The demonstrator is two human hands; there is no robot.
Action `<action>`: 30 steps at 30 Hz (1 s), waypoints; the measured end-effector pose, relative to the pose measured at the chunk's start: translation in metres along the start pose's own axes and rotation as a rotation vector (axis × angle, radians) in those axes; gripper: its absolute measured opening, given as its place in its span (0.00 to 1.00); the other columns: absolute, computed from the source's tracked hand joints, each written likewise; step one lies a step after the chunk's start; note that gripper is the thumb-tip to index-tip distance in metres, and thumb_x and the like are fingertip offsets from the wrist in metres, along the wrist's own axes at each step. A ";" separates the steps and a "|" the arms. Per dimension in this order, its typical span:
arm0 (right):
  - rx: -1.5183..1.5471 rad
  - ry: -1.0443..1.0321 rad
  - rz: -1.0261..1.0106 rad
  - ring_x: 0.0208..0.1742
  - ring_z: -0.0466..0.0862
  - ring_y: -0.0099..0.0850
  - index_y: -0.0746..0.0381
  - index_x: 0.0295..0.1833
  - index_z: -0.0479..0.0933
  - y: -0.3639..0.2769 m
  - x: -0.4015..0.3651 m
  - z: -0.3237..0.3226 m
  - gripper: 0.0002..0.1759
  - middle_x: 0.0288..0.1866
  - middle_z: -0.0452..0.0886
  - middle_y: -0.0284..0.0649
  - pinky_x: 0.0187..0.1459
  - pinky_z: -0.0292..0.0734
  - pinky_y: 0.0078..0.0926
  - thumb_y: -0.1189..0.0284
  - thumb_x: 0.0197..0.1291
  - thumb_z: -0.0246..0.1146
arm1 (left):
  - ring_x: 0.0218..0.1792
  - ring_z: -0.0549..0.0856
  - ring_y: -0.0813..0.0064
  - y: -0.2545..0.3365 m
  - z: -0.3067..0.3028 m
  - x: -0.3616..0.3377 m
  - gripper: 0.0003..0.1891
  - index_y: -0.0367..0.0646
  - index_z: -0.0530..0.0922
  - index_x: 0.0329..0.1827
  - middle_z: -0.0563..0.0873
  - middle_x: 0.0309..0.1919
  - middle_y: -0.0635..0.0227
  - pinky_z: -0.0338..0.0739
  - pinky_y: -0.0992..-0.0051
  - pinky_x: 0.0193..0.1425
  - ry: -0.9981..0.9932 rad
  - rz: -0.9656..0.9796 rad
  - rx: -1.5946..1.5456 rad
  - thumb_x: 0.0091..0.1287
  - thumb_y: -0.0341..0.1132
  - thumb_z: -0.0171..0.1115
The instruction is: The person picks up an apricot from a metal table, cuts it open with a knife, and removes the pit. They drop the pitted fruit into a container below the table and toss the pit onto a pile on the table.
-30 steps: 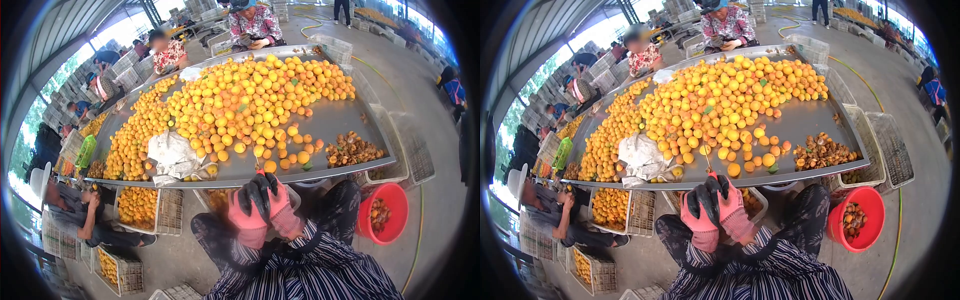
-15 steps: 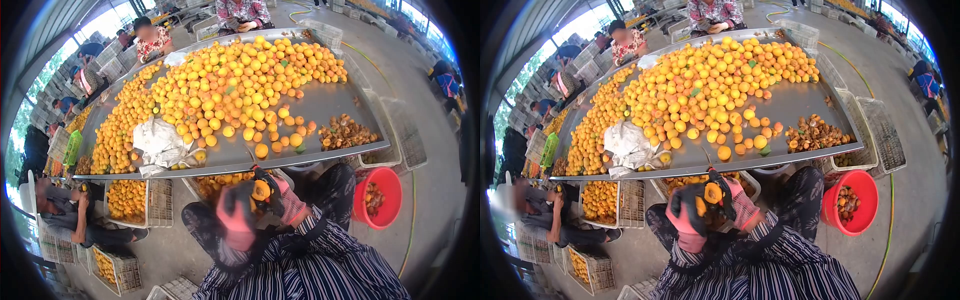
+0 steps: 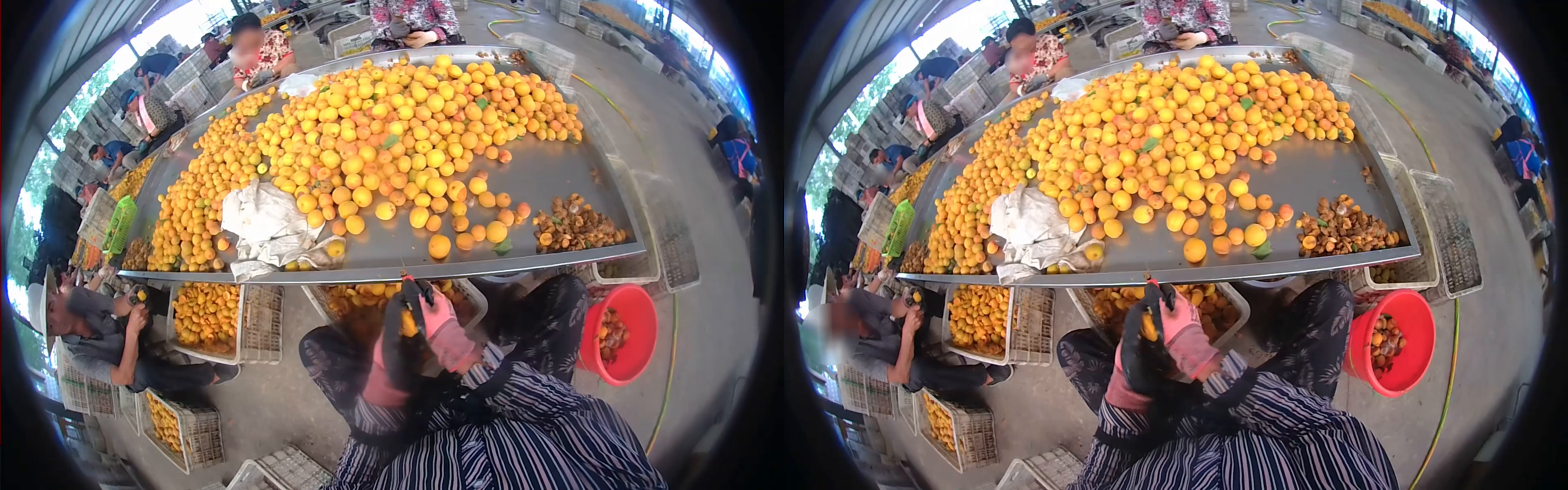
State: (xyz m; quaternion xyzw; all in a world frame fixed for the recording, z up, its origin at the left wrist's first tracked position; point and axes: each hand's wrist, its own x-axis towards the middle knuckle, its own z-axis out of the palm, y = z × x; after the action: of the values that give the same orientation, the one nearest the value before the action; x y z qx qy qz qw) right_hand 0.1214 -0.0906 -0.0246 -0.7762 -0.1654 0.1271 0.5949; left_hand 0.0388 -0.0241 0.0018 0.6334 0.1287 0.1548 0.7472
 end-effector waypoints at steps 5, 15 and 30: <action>-0.508 -0.097 -0.022 0.49 0.79 0.49 0.71 0.63 0.64 -0.070 -0.009 -0.038 0.30 0.48 0.80 0.51 0.51 0.74 0.40 0.64 0.59 0.58 | 0.57 0.75 0.72 0.016 0.021 -0.006 0.25 0.38 0.62 0.67 0.74 0.58 0.64 0.73 0.74 0.59 -0.010 0.132 0.389 0.66 0.23 0.52; 0.919 -0.197 -0.043 0.40 0.80 0.27 0.66 0.53 0.70 -0.083 0.005 -0.110 0.14 0.46 0.79 0.41 0.42 0.77 0.23 0.78 0.62 0.59 | 0.37 0.83 0.75 0.012 0.019 -0.001 0.18 0.39 0.73 0.54 0.81 0.42 0.68 0.81 0.77 0.40 0.077 -0.435 -0.535 0.69 0.42 0.56; 0.386 -0.550 0.101 0.57 0.78 0.30 0.66 0.64 0.66 -0.071 -0.031 -0.136 0.30 0.58 0.77 0.41 0.60 0.71 0.25 0.79 0.54 0.64 | 0.32 0.84 0.78 0.074 0.041 0.016 0.27 0.37 0.75 0.51 0.84 0.38 0.62 0.78 0.85 0.23 0.092 -0.557 -0.934 0.71 0.55 0.45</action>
State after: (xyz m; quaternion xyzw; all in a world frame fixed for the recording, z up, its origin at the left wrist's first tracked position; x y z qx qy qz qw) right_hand 0.1391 -0.2064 0.0789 -0.5933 -0.2538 0.3899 0.6569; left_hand 0.0643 -0.0443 0.0817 0.1685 0.2419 0.0193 0.9554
